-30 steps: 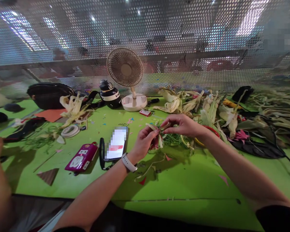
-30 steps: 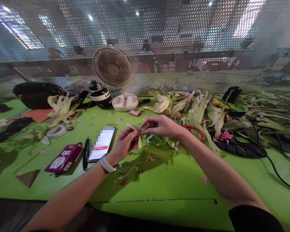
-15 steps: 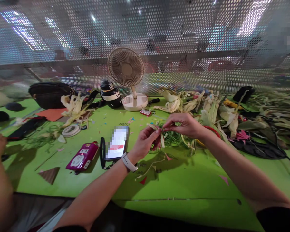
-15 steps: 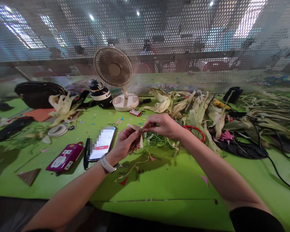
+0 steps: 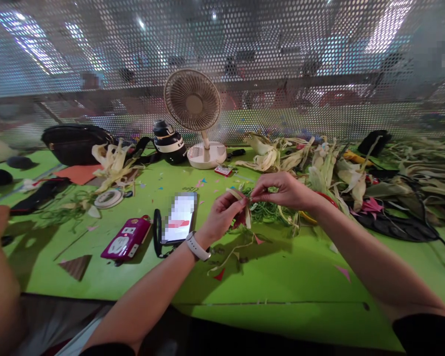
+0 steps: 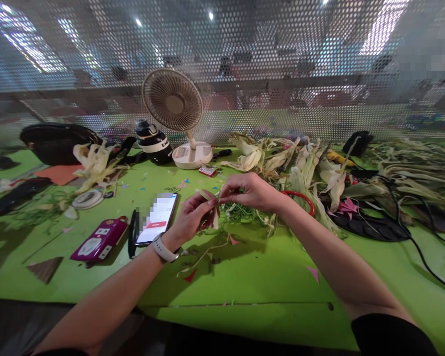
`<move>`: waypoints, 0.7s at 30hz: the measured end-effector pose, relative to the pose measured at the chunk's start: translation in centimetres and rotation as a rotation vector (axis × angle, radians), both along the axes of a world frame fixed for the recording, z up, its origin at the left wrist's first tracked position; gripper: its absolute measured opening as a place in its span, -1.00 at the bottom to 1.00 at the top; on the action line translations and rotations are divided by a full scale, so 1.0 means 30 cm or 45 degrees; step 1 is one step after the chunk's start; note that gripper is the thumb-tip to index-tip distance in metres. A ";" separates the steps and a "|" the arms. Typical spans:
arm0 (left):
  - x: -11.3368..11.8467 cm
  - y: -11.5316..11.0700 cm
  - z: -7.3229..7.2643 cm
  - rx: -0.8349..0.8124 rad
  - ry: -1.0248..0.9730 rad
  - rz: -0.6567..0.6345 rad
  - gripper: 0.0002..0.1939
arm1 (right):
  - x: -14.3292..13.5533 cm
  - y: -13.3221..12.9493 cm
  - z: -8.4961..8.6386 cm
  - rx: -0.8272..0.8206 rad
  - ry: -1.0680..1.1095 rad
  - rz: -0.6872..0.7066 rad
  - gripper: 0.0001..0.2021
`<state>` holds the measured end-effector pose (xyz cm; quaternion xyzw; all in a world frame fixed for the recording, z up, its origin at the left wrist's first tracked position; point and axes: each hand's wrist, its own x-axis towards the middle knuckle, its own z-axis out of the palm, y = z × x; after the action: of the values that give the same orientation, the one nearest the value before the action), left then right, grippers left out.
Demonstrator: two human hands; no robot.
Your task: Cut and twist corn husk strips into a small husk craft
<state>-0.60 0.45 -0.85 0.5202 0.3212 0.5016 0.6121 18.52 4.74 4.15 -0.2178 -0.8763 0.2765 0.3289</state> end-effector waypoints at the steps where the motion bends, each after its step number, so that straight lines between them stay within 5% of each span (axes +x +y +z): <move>1: -0.003 0.000 0.002 0.003 0.014 -0.018 -0.77 | -0.001 -0.003 0.001 -0.034 -0.009 0.003 -0.85; 7: -0.016 0.005 0.014 -0.003 0.065 -0.054 -0.74 | -0.009 -0.018 0.003 -0.178 -0.049 -0.066 -0.82; 21: -0.011 0.010 0.013 -0.038 0.154 -0.052 -0.72 | -0.017 -0.018 -0.007 -0.088 -0.045 -0.135 -0.83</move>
<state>-0.91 0.73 -0.46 0.5469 0.3545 0.4517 0.6093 18.02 4.20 3.94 -0.2801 -0.8591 0.2850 0.3198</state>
